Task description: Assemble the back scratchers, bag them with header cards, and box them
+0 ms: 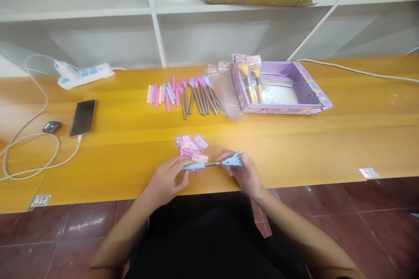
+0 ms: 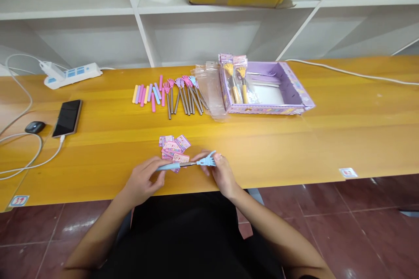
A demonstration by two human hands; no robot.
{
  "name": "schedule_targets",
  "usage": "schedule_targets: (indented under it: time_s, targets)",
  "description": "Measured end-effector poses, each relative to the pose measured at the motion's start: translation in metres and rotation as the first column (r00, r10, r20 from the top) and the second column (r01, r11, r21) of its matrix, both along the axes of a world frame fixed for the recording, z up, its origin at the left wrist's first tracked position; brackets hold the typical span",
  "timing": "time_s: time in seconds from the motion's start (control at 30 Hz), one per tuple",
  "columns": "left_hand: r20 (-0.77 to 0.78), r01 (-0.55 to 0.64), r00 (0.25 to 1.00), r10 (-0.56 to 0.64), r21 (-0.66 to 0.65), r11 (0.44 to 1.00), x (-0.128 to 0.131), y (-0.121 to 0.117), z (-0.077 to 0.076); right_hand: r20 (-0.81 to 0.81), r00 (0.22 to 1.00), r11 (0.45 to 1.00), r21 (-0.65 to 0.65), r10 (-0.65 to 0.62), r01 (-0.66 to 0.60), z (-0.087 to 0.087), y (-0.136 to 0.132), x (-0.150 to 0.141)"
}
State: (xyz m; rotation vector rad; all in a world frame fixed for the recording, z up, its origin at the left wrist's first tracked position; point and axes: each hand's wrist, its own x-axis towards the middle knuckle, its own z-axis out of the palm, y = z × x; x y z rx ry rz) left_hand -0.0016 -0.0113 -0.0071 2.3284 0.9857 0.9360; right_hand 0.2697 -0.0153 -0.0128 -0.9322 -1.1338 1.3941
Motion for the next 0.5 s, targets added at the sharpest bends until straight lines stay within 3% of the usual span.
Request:
schedule_targets:
  time_s: [0.1, 0.27, 0.5]
  targets:
    - [-0.075, 0.005, 0.997, -0.003, 0.03, 1.0, -0.003, 0.003, 0.002, 0.171, 0.983, 0.993, 0.095, 0.06, -0.077, 0.0, -0.003, 0.006]
    - [-0.163, 0.015, 0.987, 0.001, 0.099, 0.995, -0.006, 0.005, 0.003, 0.368, 0.929, 0.964, 0.233, 0.032, -0.125, -0.005, -0.006, 0.011]
    - [-0.231, 0.081, 0.972, -0.042, 0.159, 0.984, -0.004, 0.002, -0.001, 0.291, 0.955, 0.945, 0.322, -0.053, -0.046, -0.013, -0.009, 0.008]
